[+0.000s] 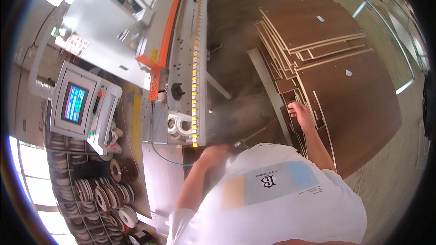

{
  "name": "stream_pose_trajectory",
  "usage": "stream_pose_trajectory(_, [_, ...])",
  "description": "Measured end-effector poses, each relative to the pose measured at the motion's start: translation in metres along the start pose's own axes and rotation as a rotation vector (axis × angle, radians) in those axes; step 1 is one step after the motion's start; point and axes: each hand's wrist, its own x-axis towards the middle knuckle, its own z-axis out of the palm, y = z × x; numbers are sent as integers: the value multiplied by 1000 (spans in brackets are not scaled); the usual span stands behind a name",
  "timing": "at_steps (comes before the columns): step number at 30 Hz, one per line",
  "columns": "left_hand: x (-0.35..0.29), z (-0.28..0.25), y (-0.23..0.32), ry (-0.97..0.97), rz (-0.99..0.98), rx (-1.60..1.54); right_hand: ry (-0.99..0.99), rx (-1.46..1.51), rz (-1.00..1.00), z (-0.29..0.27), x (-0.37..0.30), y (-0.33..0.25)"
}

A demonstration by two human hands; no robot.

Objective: The person applies edge banding to wooden panels using a hot-melt glue gun and an edge banding machine. They repeatedly pick up panels, apply glue to the edges, feed them through the machine, and stack the finished pieces.

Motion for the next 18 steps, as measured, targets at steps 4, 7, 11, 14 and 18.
stream_pose_trajectory(4, [-15,-3,-27,126,-28,-46,-303,-712,-709,91,-16,-43])
stream_pose_trajectory(7, [-29,-19,-39,76,-27,-207,-623,-834,-814,140,-24,-66])
stream_pose_trajectory(11, [-44,-23,-71,158,18,-180,-745,-972,-878,175,-21,-69])
stream_pose_trajectory(14, [-53,-28,-88,253,42,-136,-774,-931,-921,194,-15,-60])
stream_pose_trajectory(18, [-65,-43,-101,223,-59,-115,-800,-889,-869,227,-9,-60])
